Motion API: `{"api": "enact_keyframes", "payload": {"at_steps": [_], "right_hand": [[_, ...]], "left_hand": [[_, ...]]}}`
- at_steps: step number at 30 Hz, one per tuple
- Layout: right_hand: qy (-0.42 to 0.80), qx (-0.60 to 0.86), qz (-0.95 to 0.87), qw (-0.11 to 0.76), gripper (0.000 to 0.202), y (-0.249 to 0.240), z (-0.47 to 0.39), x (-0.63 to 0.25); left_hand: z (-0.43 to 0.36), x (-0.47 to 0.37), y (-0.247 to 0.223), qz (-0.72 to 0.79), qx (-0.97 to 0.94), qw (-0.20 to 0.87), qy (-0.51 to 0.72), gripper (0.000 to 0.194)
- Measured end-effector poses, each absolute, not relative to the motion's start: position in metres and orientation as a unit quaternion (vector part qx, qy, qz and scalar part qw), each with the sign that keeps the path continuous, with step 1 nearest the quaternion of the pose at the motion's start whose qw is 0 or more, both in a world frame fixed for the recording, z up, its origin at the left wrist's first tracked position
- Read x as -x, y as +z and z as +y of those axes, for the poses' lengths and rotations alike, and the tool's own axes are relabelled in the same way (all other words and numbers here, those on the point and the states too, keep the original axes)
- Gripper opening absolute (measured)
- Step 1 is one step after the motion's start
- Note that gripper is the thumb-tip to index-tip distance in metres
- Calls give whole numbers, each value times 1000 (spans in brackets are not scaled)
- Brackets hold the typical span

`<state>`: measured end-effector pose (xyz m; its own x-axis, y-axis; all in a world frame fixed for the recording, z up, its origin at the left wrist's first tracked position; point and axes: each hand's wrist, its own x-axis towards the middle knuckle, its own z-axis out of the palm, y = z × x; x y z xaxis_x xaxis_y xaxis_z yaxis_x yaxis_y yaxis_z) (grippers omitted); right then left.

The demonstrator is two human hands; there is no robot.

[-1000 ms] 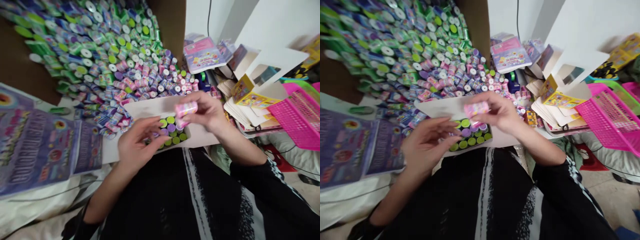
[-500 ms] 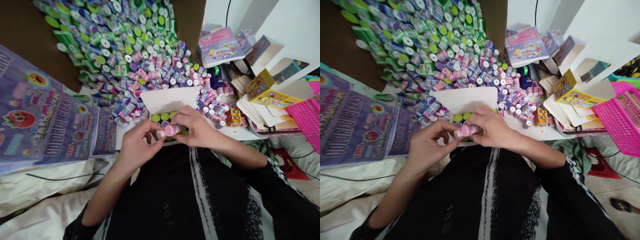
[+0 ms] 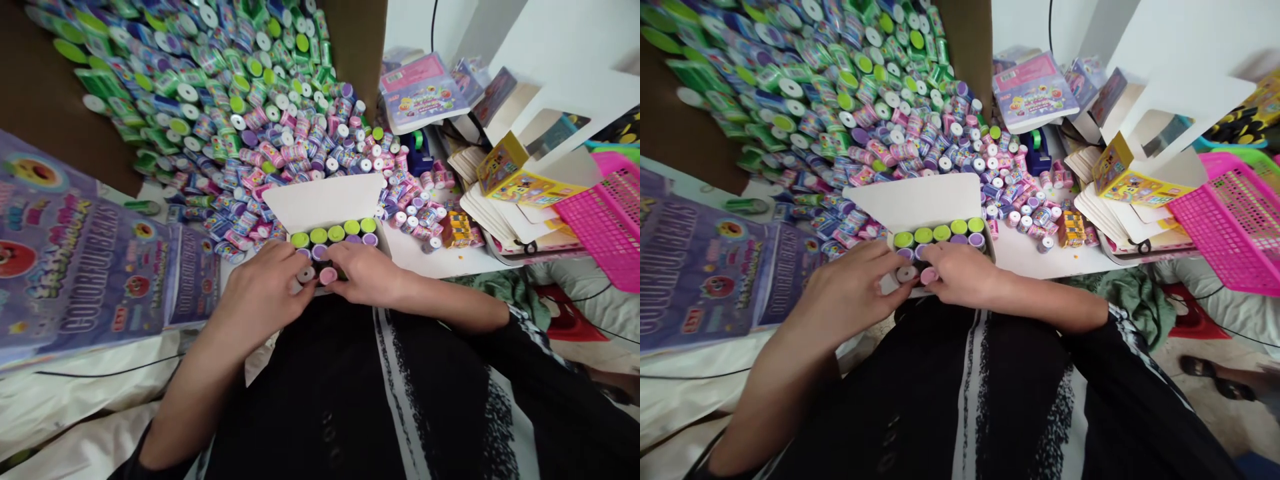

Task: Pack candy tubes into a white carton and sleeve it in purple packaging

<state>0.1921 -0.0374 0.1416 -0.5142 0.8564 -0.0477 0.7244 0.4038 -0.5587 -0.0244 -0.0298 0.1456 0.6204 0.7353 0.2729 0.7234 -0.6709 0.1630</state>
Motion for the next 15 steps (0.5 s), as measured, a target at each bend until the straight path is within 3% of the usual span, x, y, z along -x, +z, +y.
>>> {"api": "enact_keyframes", "payload": {"at_steps": [5, 11, 15], "right_hand": [[256, 469, -837, 117, 8, 139, -40, -195], [228, 484, -839, 94, 9, 146, -42, -193], [248, 497, -828, 75, 13, 149, -39, -192]], "left_hand": [[-28, 19, 140, 429, -885, 9, 180, 16], [-19, 20, 131, 419, -896, -29, 145, 21], [-4, 25, 134, 395, -914, 5, 88, 27]]}}
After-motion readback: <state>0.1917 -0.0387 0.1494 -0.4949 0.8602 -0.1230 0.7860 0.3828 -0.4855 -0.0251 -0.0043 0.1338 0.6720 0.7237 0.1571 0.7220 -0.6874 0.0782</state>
